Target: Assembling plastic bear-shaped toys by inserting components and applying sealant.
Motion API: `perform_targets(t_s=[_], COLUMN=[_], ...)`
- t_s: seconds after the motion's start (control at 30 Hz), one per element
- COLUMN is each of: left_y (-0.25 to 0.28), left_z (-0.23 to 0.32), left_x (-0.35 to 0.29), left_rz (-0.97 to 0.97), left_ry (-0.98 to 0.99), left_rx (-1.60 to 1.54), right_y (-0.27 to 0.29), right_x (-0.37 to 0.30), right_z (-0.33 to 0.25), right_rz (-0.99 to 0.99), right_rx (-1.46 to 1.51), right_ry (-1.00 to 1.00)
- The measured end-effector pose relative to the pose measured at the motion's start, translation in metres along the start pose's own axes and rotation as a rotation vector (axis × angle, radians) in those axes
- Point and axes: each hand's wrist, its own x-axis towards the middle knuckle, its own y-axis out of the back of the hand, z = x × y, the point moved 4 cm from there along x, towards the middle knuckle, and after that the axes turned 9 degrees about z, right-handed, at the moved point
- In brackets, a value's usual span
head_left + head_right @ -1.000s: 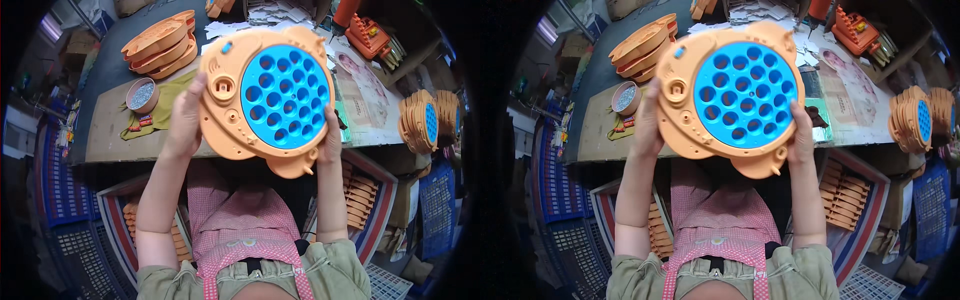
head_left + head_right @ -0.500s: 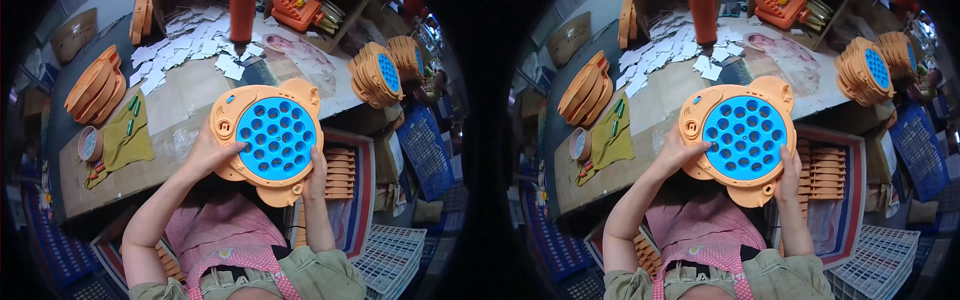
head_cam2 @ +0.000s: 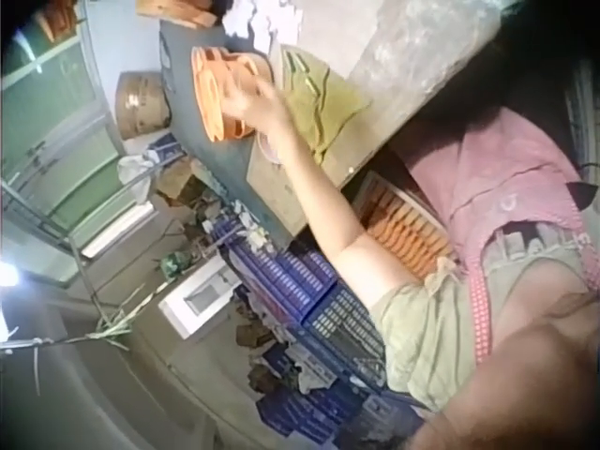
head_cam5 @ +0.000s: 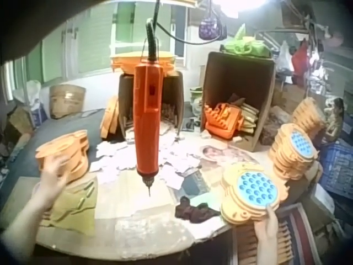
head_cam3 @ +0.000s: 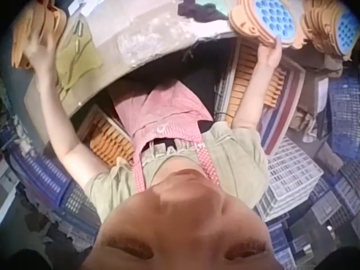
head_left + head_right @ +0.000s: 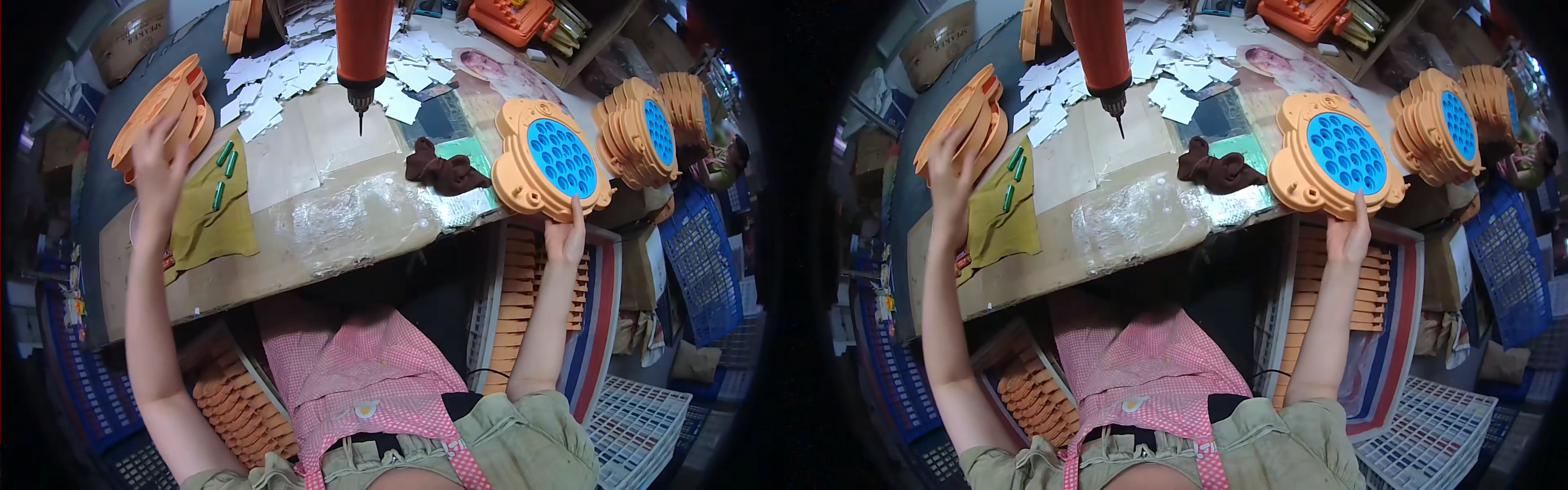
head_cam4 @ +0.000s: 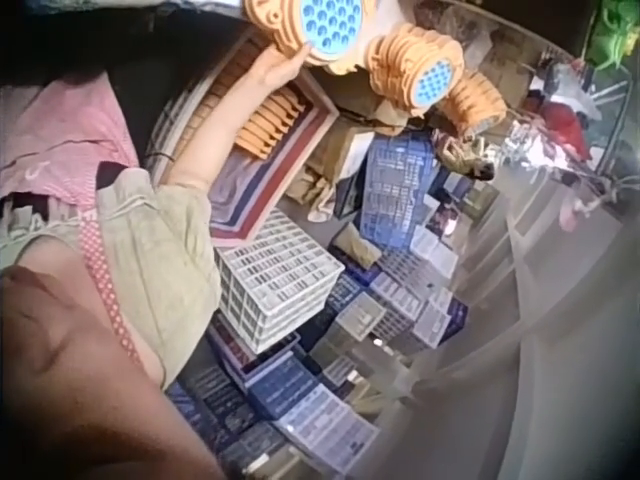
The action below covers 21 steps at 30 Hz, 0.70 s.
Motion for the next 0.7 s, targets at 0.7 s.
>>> perform_targets(t_s=[0.7], left_y=[-0.021], left_z=[-0.160], left_x=[0.032], left_rz=[-0.329], left_ry=[0.230], left_rx=[0.192], right_y=[-0.348], right_x=[-0.239], right_z=[0.243], right_rz=[-1.567], right_rx=[-0.841], right_ry=[0.920])
